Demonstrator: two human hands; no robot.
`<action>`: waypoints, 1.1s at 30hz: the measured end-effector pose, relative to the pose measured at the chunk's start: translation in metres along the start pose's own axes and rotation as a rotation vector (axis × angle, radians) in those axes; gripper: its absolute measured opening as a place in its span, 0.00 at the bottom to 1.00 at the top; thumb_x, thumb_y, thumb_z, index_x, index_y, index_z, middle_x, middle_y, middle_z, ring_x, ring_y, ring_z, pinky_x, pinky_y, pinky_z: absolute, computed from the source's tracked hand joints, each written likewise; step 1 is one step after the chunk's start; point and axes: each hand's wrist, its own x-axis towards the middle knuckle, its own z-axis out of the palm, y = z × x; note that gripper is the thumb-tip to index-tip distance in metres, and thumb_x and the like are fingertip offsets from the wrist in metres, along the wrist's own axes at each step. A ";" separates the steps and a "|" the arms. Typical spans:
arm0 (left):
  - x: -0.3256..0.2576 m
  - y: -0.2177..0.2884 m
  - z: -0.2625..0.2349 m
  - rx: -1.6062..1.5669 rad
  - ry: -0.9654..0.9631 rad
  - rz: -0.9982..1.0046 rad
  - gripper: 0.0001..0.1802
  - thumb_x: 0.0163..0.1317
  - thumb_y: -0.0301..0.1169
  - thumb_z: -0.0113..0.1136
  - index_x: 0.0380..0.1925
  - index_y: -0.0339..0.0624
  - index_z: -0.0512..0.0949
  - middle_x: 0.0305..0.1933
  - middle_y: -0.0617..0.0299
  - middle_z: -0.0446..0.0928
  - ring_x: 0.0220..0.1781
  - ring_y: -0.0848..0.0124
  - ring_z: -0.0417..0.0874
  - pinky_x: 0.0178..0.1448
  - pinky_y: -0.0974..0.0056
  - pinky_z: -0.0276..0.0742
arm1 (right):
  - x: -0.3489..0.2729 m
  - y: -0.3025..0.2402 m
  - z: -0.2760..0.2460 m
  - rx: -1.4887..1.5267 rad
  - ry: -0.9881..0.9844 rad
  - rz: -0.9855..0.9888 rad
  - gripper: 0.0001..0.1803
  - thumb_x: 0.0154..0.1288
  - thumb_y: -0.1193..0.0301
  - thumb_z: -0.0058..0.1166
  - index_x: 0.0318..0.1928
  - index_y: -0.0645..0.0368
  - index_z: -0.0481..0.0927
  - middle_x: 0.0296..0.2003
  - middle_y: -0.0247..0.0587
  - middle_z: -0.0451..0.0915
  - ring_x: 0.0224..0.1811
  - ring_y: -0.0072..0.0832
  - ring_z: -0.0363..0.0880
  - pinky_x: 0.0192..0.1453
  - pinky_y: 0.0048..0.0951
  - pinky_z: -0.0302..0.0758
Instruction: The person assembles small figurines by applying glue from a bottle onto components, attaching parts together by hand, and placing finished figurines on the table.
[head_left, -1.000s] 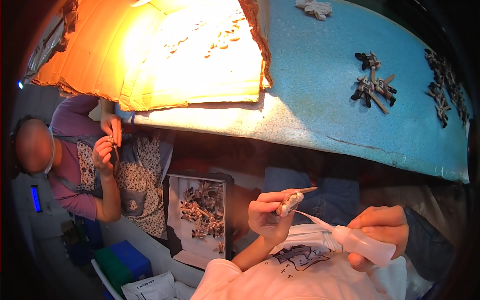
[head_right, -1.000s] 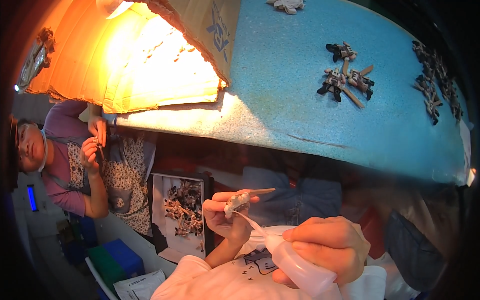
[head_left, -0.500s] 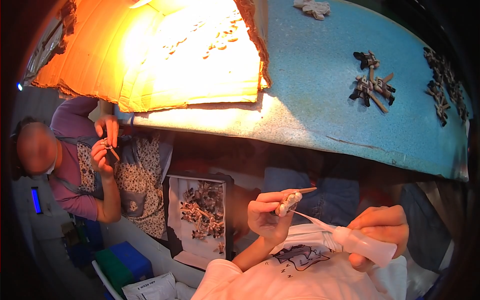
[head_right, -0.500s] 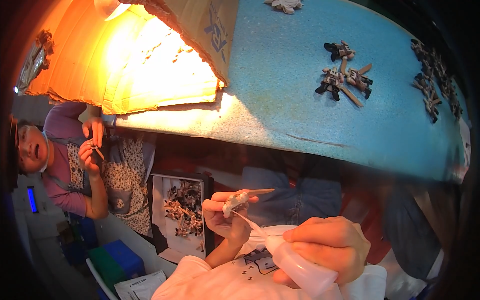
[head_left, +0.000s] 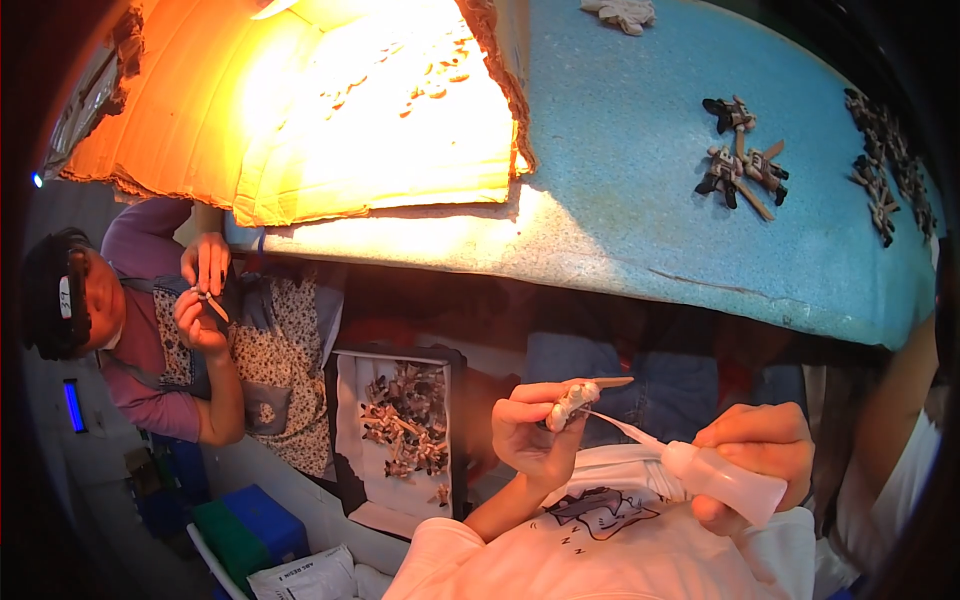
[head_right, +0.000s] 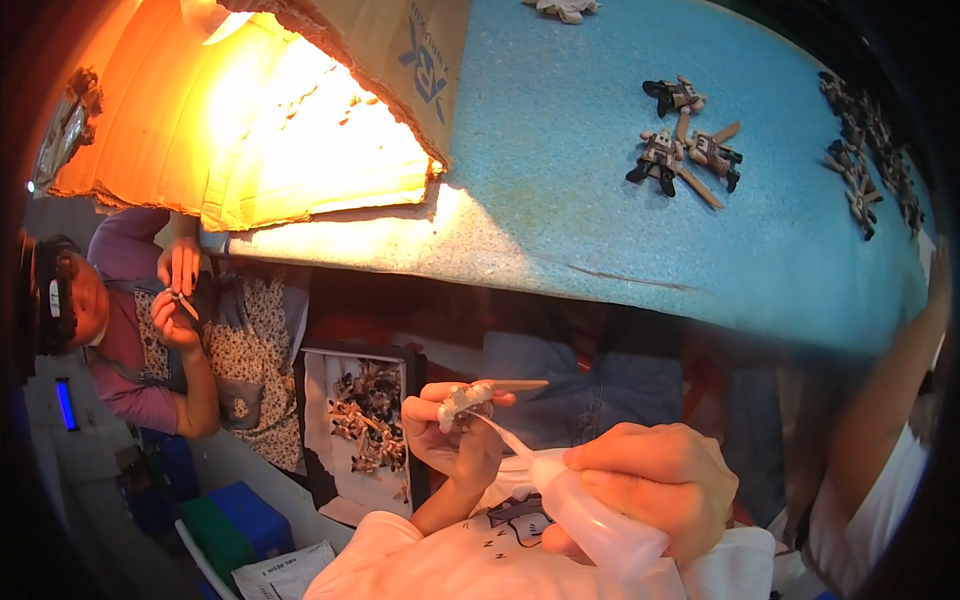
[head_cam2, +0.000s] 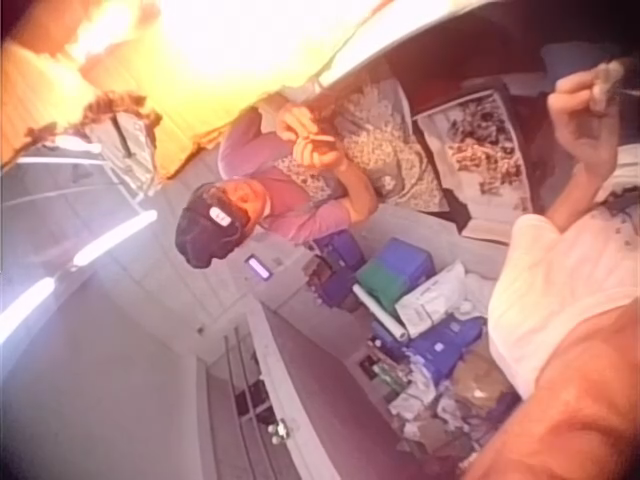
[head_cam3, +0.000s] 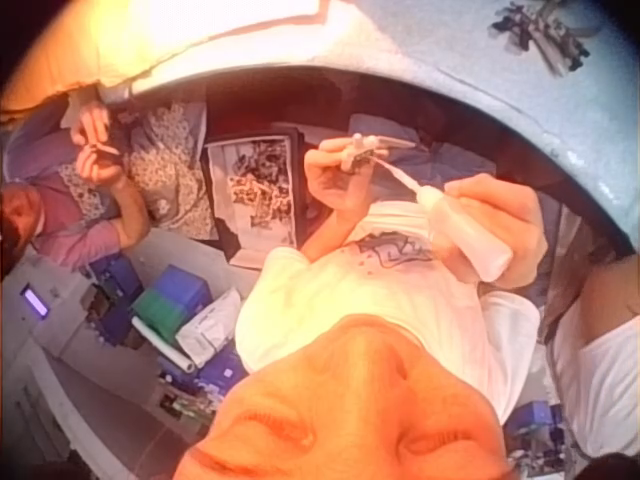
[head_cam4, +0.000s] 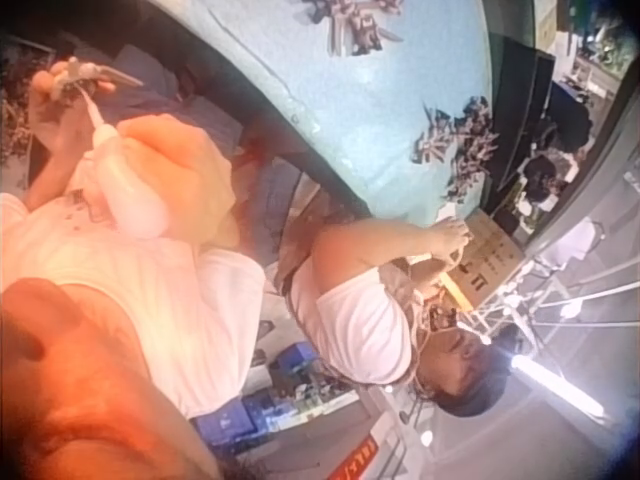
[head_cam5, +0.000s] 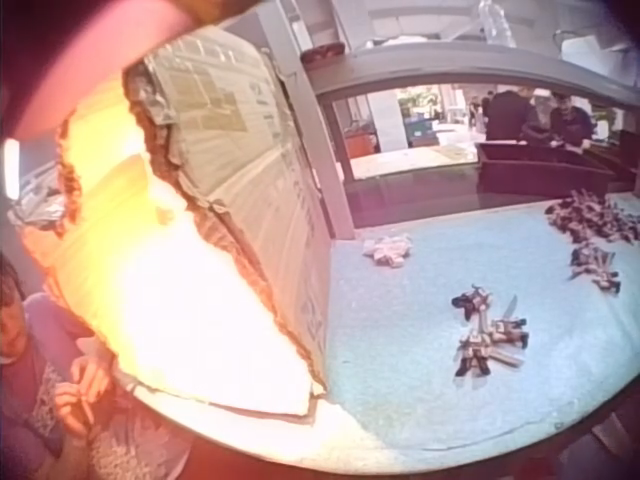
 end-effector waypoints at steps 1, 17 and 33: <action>0.000 -0.001 0.001 -0.015 -0.003 -0.001 0.13 0.52 0.20 0.54 0.31 0.41 0.60 0.36 0.55 0.68 0.36 0.62 0.78 0.32 0.56 0.81 | -0.002 0.000 -0.001 0.006 0.028 0.009 0.24 0.34 0.64 0.70 0.31 0.62 0.73 0.24 0.45 0.74 0.18 0.27 0.75 0.18 0.21 0.74; -0.001 -0.003 -0.002 -0.046 0.000 0.003 0.14 0.52 0.21 0.56 0.32 0.41 0.60 0.37 0.54 0.68 0.38 0.62 0.78 0.33 0.55 0.81 | -0.004 0.005 -0.003 0.082 0.032 -0.003 0.25 0.34 0.66 0.71 0.32 0.64 0.73 0.27 0.47 0.75 0.16 0.27 0.74 0.17 0.21 0.73; 0.001 -0.003 0.000 -0.052 -0.005 0.023 0.14 0.51 0.20 0.56 0.33 0.42 0.60 0.36 0.54 0.68 0.37 0.63 0.78 0.33 0.55 0.81 | -0.006 0.010 -0.003 0.131 0.007 -0.048 0.24 0.37 0.67 0.69 0.33 0.64 0.72 0.27 0.49 0.74 0.17 0.29 0.75 0.16 0.22 0.72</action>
